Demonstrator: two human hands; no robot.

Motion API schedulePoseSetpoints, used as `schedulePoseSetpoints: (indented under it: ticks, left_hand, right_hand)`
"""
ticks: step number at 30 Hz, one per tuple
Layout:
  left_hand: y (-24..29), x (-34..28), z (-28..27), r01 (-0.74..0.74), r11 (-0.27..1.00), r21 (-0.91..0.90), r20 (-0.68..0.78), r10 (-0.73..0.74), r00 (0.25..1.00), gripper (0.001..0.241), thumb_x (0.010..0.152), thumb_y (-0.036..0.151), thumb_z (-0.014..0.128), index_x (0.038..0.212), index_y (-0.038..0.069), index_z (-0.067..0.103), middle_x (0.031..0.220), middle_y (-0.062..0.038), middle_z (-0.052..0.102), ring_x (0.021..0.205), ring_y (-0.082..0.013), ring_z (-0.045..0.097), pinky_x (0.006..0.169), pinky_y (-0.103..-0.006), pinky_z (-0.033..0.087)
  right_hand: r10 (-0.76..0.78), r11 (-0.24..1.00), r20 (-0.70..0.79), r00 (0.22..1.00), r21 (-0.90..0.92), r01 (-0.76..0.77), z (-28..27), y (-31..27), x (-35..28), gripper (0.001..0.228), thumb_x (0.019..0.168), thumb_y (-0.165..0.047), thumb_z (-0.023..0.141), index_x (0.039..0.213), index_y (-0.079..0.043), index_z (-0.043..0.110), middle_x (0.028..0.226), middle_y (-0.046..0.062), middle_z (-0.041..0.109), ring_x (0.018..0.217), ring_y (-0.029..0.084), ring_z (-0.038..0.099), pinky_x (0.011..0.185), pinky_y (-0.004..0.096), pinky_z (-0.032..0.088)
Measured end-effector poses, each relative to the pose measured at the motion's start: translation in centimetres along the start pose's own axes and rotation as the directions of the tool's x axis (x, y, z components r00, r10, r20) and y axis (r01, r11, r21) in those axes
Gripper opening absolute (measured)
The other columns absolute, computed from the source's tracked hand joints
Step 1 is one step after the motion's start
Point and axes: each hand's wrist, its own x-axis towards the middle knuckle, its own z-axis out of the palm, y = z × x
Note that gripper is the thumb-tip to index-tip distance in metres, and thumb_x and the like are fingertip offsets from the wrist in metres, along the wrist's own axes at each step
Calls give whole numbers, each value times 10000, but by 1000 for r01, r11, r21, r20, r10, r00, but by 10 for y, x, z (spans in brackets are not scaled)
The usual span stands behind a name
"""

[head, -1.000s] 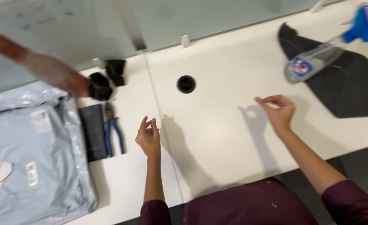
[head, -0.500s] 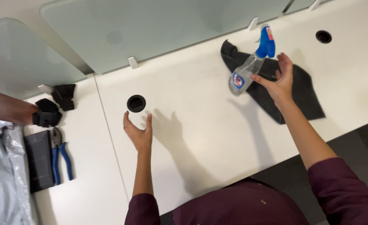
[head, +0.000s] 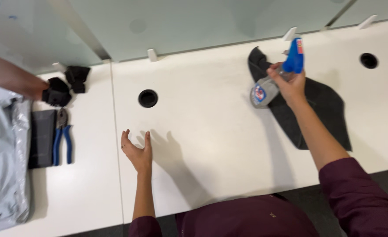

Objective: The person moves a water bottle, a phone, and pliers, then sprays liquid cleaner on the desk surface and wipes it with a cloth.

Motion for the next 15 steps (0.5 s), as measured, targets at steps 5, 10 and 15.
schedulePoseSetpoints:
  ticks: [5,10,15]
  left_hand:
    - [-28,1,-18,41,999,30,-34,-40,999,688,942,392,736,1428,-23,480,1546,-232,438,1445,-402,353,1135,-527,377]
    - [-54,14,-42,110,994,30,-55,-108,993,523,1004,332,654,1385,0,521,1551,-187,460,1457,-369,367,1125,-501,408]
    - [-91,38,-62,76,996,44,-21,-75,997,498,1021,299,629,1399,-6,519,1543,-221,434,1437,-384,363,1129,-493,395]
  right_hand:
    - [-31,990,-45,998,-142,24,13,1,9,382,1086,-105,810,1381,-22,582,1004,15,652,935,112,663,902,280,551]
    - [99,952,201,975,-303,-35,66,-62,-5,288,1004,-133,780,1251,-43,662,850,9,659,802,93,653,785,292,546]
    - [253,886,292,922,-452,-100,156,-119,-50,238,917,-152,784,1113,-63,683,825,35,727,719,102,710,710,300,591]
